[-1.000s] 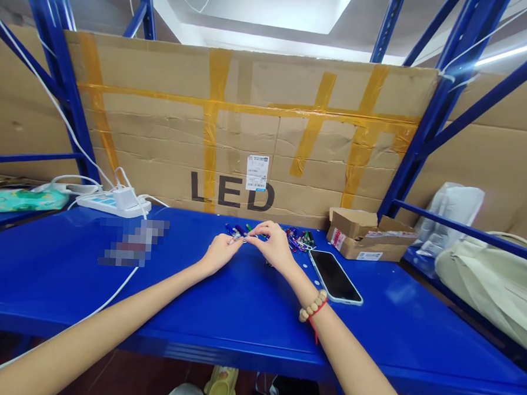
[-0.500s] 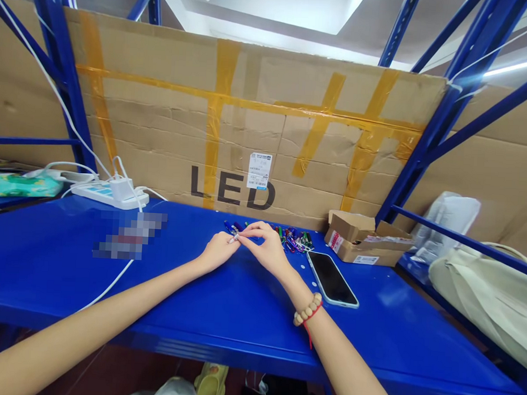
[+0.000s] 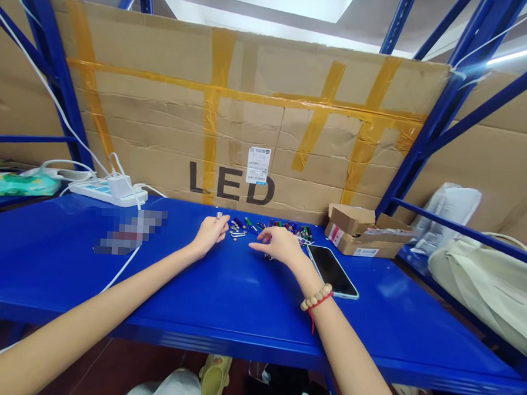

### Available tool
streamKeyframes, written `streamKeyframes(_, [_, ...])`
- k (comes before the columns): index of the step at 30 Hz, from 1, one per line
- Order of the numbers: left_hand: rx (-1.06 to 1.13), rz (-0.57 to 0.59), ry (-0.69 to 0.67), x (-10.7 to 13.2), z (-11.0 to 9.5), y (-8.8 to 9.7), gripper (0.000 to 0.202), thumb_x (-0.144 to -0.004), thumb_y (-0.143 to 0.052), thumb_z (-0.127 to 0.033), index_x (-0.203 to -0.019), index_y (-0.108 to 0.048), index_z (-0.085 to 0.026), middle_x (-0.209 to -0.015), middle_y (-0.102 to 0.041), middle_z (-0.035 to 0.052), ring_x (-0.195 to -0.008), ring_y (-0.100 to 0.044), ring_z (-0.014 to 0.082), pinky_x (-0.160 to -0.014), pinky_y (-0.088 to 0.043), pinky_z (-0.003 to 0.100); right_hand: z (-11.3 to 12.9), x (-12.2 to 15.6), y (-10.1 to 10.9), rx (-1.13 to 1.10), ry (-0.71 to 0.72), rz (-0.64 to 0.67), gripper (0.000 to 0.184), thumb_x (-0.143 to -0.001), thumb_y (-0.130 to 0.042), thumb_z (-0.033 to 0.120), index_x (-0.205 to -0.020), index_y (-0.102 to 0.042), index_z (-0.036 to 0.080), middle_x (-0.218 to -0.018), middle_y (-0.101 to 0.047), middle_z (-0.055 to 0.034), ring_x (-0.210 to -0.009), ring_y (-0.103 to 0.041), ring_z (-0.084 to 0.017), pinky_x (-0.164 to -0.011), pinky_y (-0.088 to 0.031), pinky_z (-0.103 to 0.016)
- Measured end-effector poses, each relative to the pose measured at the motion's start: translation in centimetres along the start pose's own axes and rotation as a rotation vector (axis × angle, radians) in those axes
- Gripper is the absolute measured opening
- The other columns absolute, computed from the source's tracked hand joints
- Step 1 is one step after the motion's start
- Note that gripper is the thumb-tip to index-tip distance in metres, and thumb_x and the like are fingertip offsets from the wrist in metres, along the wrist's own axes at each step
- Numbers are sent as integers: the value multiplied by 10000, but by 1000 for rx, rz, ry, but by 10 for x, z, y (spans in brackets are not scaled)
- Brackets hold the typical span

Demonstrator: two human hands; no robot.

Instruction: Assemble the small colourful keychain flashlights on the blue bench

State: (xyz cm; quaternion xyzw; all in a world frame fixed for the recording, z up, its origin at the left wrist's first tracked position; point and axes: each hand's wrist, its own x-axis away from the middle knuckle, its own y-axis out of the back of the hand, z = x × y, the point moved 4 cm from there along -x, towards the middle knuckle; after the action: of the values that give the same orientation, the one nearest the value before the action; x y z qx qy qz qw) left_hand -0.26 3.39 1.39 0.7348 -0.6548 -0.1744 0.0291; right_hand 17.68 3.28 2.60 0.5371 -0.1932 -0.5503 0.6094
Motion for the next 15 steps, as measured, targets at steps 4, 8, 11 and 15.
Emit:
streamKeyframes(4, [187,31,37,2,-2,0,381,-784,-383,-315,-434,-286,-202,-323,-287,-52,-330,-281,59,-427,-255,215,-12,1,0,92,-68,67,333,-526,-743,518,-654,-690,215,-607,-677,-26,-569,-618,-183,-481,-404,-249])
streamKeyframes(8, [240,39,61,1,0,-1,366,-777,-394,-302,-438,-307,-194,-317,-288,-56,-326,-280,53,-423,-246,210,-20,-1,-6,5,-80,184,228,-495,-783,383,-599,-692,203,-535,-660,-16,-516,-615,-182,-484,-438,-252])
streamKeyframes(11, [261,44,85,0,2,-1,355,-774,-398,-301,-446,-315,-194,-320,-282,-61,-319,-274,51,-410,-217,212,-20,-2,-11,-64,-67,201,115,-561,-744,282,-620,-697,196,-568,-675,-11,-523,-624,-167,-499,-452,-239])
streamKeyframes(15, [226,48,78,1,4,-2,370,-778,-392,-316,-437,-320,-193,-301,-291,-56,-311,-267,52,-407,-212,212,-12,-2,-19,-64,-18,154,105,-627,-708,286,-682,-700,197,-657,-696,-16,-581,-633,-151,-526,-453,-227])
